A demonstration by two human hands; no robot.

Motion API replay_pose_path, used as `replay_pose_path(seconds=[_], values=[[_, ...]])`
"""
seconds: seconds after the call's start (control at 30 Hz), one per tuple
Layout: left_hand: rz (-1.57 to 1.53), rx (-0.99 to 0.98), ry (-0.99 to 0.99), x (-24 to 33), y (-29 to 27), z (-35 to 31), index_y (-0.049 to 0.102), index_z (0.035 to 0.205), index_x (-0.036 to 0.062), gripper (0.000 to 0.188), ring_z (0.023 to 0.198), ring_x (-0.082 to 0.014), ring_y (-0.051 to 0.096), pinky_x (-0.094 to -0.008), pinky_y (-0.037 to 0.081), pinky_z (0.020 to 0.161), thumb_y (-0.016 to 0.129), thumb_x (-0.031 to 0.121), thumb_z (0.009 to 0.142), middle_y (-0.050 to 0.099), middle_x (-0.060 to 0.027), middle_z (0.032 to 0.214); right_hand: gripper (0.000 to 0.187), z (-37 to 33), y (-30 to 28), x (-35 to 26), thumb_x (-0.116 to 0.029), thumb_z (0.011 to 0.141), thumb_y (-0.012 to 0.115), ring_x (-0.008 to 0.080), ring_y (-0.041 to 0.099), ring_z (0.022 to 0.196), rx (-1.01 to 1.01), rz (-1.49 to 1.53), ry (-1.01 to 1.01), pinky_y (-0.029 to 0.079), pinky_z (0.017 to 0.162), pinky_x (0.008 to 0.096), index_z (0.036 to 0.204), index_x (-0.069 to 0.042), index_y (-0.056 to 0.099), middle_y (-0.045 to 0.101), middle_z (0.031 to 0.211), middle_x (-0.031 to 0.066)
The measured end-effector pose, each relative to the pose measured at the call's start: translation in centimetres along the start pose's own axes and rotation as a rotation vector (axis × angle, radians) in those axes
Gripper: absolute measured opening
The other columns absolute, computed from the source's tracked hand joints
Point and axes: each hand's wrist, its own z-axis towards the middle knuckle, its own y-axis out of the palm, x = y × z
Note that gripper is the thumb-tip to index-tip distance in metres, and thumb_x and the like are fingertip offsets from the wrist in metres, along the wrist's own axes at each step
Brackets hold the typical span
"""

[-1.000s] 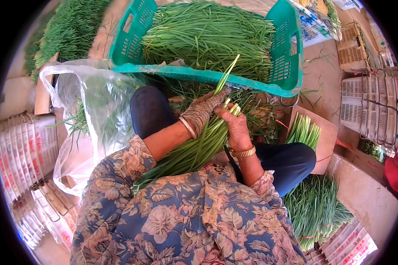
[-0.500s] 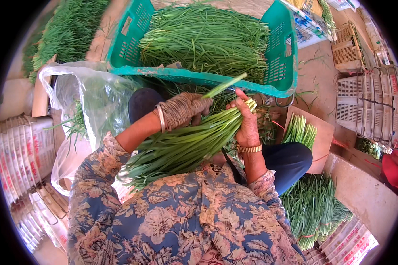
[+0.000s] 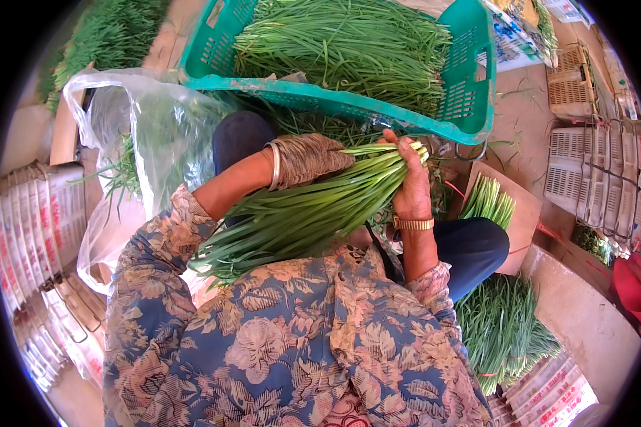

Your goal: The person bundles a large amount of green vegetables by hand, picking stalks from a green crate and tying them together with a thin strip on a cardboard surface.

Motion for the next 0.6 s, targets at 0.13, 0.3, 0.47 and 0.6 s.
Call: replay_pose_path(seconds=[0.13, 0.3, 0.47, 0.6], values=[[-0.388, -0.132, -0.309, -0.1, 0.0, -1.0, 0.054, 0.108, 0.0070, 0.032, 0.088, -0.0301, 0.056, -0.0361, 0.043, 0.079, 0.052, 0.023, 0.081, 0.057, -0.0140, 0.096, 0.016, 1.0, -2.0, 0.0, -0.014, 0.078, 0.061, 0.0164, 0.058, 0.072, 0.131, -0.069, 0.018, 0.049, 0.066, 0.0302, 0.089, -0.005, 0.054, 0.059, 0.082, 0.0060], [-0.200, -0.060, -0.118, 1.3, -2.0, -4.0, 0.052, 0.112, 0.0076, 0.038, 0.072, -0.0161, 0.057, -0.0304, 0.046, 0.064, 0.056, 0.029, 0.081, 0.058, -0.0109, 0.082, 0.019, 1.1, -3.0, -1.6, -0.015, 0.077, 0.061, 0.0161, 0.058, 0.070, 0.102, -0.036, 0.018, 0.049, 0.064, 0.0300, 0.091, -0.007, 0.054, 0.058, 0.081, 0.0040], [-0.876, -0.155, -0.532, 0.6, -3.7, -6.4, 0.053, 0.112, 0.0086, 0.036, 0.056, -0.0075, 0.053, -0.0221, 0.043, 0.048, 0.053, 0.031, 0.084, 0.058, -0.0034, 0.080, 0.019, 0.1, -2.3, -1.5, -0.015, 0.077, 0.060, 0.0150, 0.056, 0.067, -0.079, 0.027, -0.007, 0.048, 0.062, 0.0289, 0.092, -0.008, 0.051, 0.055, 0.077, 0.0023], [0.030, 0.653, 0.014, -1.3, -1.2, -3.5, 0.053, 0.110, 0.0058, 0.040, 0.078, -0.0209, 0.060, -0.0297, 0.049, 0.065, 0.055, 0.034, 0.082, 0.059, -0.0123, 0.092, 0.017, -0.1, -1.6, -1.2, -0.014, 0.077, 0.058, 0.0142, 0.056, 0.066, -0.172, 0.072, 0.066, 0.048, 0.061, 0.0282, 0.091, -0.009, 0.049, 0.055, 0.075, 0.0023]])
